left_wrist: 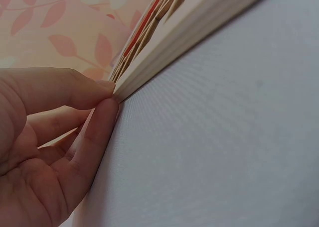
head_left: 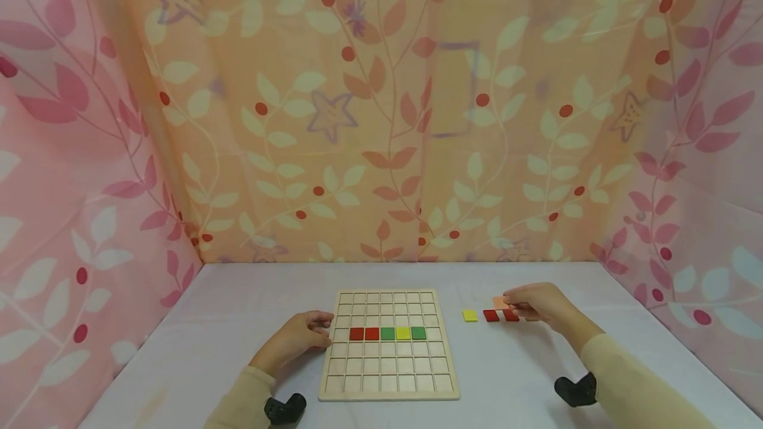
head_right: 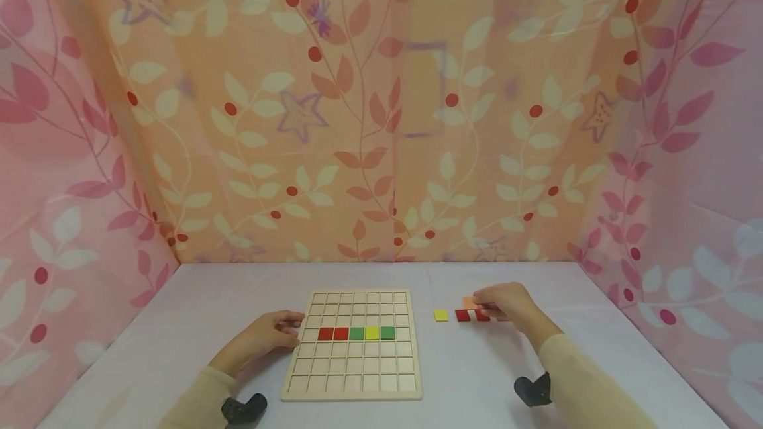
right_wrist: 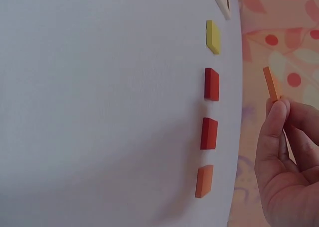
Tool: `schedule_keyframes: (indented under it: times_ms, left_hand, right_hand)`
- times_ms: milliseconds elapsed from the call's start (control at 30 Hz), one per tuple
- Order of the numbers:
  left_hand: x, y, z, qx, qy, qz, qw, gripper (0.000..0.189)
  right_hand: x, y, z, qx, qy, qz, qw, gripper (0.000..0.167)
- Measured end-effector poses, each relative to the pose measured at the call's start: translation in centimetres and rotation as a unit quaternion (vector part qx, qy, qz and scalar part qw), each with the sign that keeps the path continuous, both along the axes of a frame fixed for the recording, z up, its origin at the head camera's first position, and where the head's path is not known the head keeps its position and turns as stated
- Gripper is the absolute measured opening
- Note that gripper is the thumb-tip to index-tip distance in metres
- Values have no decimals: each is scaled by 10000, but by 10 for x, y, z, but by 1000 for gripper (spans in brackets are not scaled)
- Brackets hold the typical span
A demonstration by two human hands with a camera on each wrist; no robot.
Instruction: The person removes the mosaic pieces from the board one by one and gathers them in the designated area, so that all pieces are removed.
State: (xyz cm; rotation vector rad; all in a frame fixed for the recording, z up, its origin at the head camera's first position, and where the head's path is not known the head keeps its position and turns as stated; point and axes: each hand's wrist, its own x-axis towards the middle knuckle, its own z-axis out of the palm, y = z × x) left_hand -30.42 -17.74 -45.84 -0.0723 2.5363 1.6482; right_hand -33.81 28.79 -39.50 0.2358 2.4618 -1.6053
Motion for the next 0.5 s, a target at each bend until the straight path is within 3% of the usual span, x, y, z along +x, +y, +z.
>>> schedule_keyframes:
  times_ms: [233, 500]
  left_hand:
    - [1, -1, 0, 26, -51, 23, 10000, 53]
    - [1, -1, 0, 64, -2, -25, 10000, 52]
  right_hand:
    - [-2, 19, -2, -178, -91, -151, 9997, 48]
    - [-1, 44, -7, -543, -53, -392, 9977, 41]
